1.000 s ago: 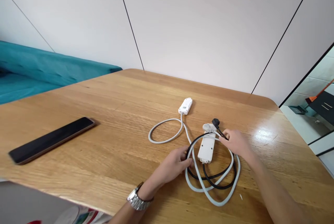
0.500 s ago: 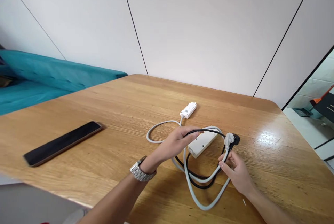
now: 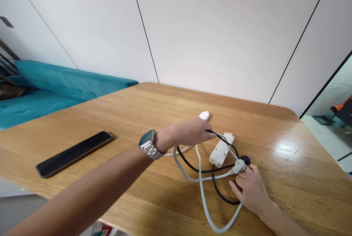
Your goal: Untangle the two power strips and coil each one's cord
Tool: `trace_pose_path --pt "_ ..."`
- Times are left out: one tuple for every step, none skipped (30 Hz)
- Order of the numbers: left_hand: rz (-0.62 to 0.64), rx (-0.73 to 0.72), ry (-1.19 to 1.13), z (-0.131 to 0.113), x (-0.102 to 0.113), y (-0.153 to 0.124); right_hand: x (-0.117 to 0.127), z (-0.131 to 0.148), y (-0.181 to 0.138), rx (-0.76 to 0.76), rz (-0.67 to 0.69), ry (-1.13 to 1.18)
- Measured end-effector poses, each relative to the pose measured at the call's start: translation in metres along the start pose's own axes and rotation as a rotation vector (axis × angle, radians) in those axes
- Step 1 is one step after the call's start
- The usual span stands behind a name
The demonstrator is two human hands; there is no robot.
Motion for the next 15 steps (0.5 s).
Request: trace_pose_path --pt "0.002 0.007 -0.026 0.003 -0.002 0.002 0.002 0.0 0.0 0.015 -0.015 -0.007" --pt "-0.004 0.004 -0.057 0.006 -0.005 0.004 0.004 0.0 0.0 0.029 -0.029 -0.011" --pt "-0.022 -0.007 -0.089 0.008 -0.008 0.005 0.007 0.0 0.0 0.046 -0.048 -0.01" --pt "-0.047 -0.023 -0.12 0.01 -0.011 0.005 0.011 -0.001 0.001 0.066 -0.077 -0.003" --pt "-0.084 -0.044 -0.144 0.01 -0.015 0.005 0.015 -0.002 0.002 0.082 -0.104 0.014" --pt "-0.134 -0.068 -0.161 0.01 -0.018 0.005 0.021 -0.005 0.004 0.081 -0.124 0.044" --pt "-0.198 -0.096 -0.172 0.008 -0.02 0.003 0.027 -0.009 0.009 0.059 -0.138 0.093" --pt "-0.267 -0.128 -0.183 0.006 -0.021 0.002 0.033 -0.014 0.016 0.015 -0.15 0.16" --pt "-0.326 -0.164 -0.199 0.004 -0.022 -0.001 0.041 -0.021 0.026 -0.048 -0.162 0.241" --pt "-0.361 -0.201 -0.227 0.001 -0.023 -0.002 0.048 -0.027 0.037 -0.122 -0.174 0.331" --pt "-0.368 -0.232 -0.272 -0.001 -0.024 -0.003 0.055 -0.033 0.05 -0.186 -0.189 0.428" --pt "-0.346 -0.255 -0.333 -0.003 -0.025 -0.003 0.06 -0.037 0.064 -0.228 -0.194 0.53" --pt "-0.302 -0.274 -0.403 -0.004 -0.026 -0.003 0.064 -0.039 0.079 -0.236 -0.171 0.642" --pt "-0.248 -0.292 -0.472 -0.005 -0.026 -0.001 0.065 -0.037 0.095 -0.211 -0.092 0.764" --pt "-0.2 -0.309 -0.531 -0.006 -0.027 0.0 0.064 -0.032 0.108 -0.17 0.022 0.879"
Point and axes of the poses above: each hand's wrist, its own y-axis towards the middle knuckle, its own x-axis out of the back of the hand, z = x × y, the point moved 4 cm from there along y, towards the middle knuckle, and after that the axes turned 13 degrees about z, right-handed, at the moved point
